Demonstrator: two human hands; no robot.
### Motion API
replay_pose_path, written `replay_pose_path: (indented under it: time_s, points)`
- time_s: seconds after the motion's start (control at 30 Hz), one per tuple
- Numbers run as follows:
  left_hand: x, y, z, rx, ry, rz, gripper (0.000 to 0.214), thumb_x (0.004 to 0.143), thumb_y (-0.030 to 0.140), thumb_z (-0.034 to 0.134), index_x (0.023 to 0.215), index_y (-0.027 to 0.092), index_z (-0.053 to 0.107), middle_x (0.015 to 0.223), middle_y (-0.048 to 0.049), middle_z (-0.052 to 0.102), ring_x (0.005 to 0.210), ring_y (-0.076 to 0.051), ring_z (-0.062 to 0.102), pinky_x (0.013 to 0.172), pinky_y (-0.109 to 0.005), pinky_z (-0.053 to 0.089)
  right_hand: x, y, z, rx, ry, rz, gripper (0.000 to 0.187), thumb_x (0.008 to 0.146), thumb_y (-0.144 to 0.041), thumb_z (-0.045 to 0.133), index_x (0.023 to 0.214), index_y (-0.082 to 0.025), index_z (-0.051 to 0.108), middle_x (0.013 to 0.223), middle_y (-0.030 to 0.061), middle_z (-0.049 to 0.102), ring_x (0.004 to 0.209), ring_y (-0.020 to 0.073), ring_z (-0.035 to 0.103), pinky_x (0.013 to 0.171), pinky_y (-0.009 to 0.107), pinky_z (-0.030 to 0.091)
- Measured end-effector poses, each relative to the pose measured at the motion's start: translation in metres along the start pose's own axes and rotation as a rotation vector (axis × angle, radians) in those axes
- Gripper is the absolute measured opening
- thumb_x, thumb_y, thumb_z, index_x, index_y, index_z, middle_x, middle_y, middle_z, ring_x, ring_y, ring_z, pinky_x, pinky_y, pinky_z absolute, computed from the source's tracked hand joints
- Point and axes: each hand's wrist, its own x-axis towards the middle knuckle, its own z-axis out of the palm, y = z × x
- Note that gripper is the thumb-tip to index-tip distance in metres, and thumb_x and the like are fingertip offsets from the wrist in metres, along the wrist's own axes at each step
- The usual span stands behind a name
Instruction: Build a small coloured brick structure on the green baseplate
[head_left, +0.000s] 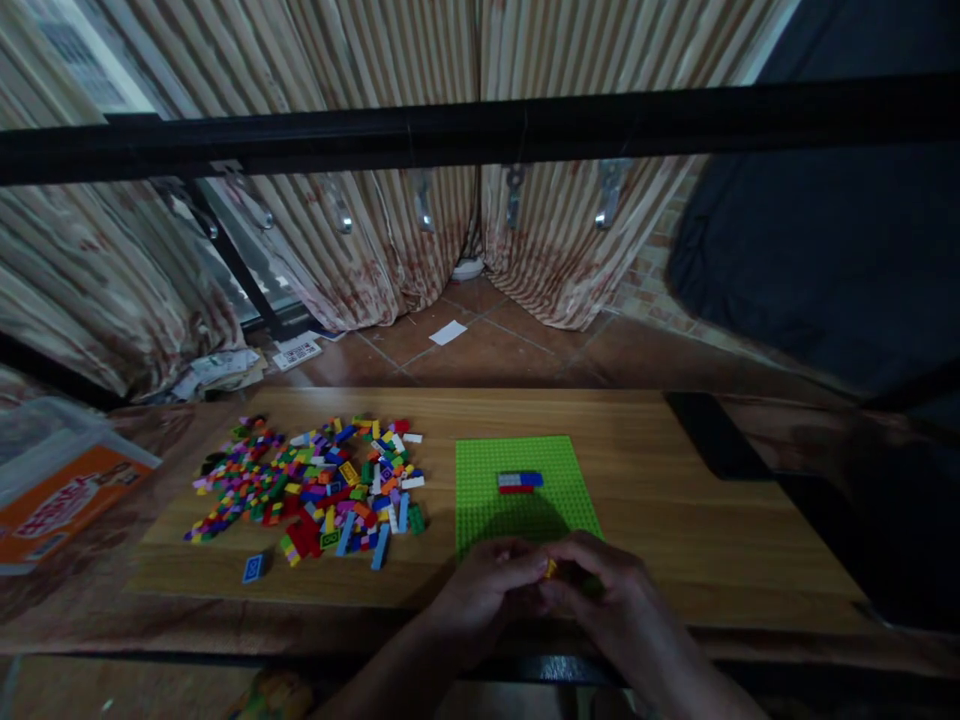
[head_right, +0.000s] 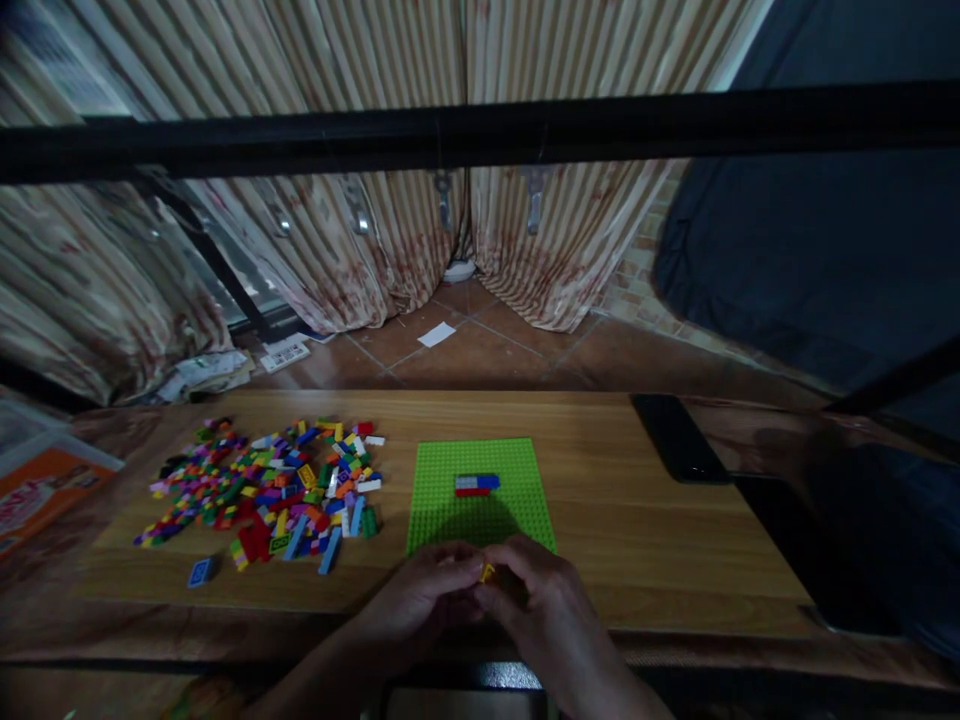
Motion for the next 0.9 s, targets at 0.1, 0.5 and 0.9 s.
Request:
replay_pose_path:
  time_s: [0.1, 0.5, 0.9]
  points:
    - [0.001, 0.0, 0.0, -0.013, -0.002, -0.003, 0.031, 0.063, 0.032, 0.081, 0.076, 0.011, 0.064, 0.071, -0.0003, 0.06, 0.065, -0.009, 0.055, 0.064, -0.023, 0.04, -0.002, -0.002, 0.001, -0.02, 0.015, -0.015, 0.012, 0.082, -0.022, 0.064, 0.092, -0.027, 0.068, 0.087, -0.0004, 0.068, 0.082, 0.0163, 0.065, 0.071, 0.029, 0.051]
    - [-0.004, 0.015, -0.001, -0.097, -0.026, 0.113, 0.026, 0.065, 0.023, 0.08, 0.084, 0.009, 0.069, 0.078, -0.0053, 0.067, 0.065, -0.011, 0.061, 0.068, -0.024, 0.048, 0.003, -0.005, -0.007, 0.258, 0.191, -0.012, 0.017, 0.08, -0.035, 0.069, 0.093, -0.026, 0.073, 0.088, 0.0033, 0.073, 0.079, 0.0174, 0.068, 0.069, 0.027, 0.056]
    - [0.003, 0.038, -0.013, -0.156, 0.185, 0.146, 0.018, 0.079, 0.018, 0.058, 0.089, 0.007, 0.07, 0.089, -0.012, 0.07, 0.079, -0.016, 0.066, 0.076, -0.026, 0.052, 0.035, 0.039, -0.017, 0.262, 0.213, 0.225, 0.039, 0.08, -0.037, 0.061, 0.115, -0.019, 0.06, 0.099, 0.0081, 0.073, 0.092, 0.0218, 0.069, 0.082, 0.036, 0.052]
